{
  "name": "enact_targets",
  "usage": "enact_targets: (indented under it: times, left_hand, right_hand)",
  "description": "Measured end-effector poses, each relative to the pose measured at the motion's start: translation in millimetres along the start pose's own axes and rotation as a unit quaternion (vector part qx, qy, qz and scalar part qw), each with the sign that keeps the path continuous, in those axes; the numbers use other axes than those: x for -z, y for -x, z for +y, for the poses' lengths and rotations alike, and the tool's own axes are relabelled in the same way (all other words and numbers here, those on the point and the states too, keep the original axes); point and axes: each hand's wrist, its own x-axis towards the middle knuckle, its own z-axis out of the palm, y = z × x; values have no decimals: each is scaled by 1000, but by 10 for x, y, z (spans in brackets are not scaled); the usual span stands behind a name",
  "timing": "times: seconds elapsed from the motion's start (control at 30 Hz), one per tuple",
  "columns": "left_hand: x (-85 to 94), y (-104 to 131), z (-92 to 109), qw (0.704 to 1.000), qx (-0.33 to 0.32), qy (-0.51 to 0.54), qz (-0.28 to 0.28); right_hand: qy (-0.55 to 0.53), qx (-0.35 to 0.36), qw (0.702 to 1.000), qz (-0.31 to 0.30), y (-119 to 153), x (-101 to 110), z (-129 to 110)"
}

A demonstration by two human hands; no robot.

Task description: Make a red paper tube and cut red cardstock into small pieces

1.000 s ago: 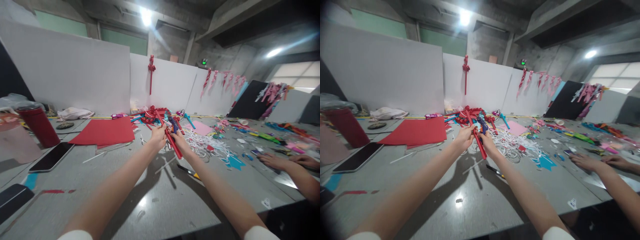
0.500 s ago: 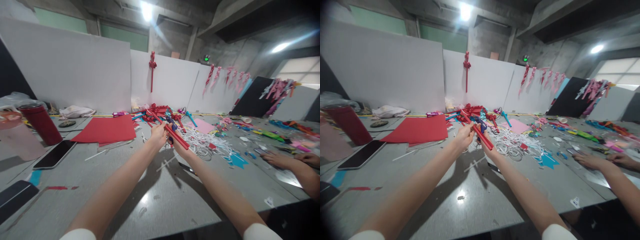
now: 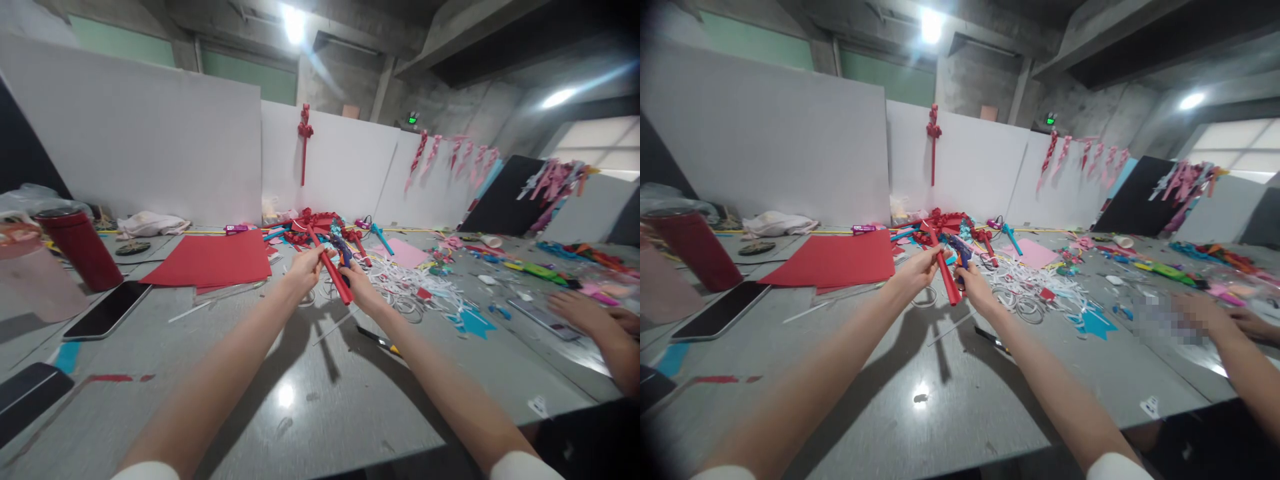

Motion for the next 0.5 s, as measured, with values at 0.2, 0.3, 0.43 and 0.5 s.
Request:
enact_targets:
  times: [0.2,0.3,0.43,0.5]
  left_hand:
    - [20,-9,64,999,8,-51,-5]
    - [27,-2,76,997,3,-74,-13]
    - [63,-34,86,995,-18,-95,-25]
    - [83,-93,80,994,-27,-107,-27]
  right_hand:
    - [-58,1,998,-19,-7,-28,-26]
    - [-73,1,997,-14,-19,5,-35]
    - [-80,13,997,21,-53,121,-34]
    - [-79,23,996,35,-80,191,-41]
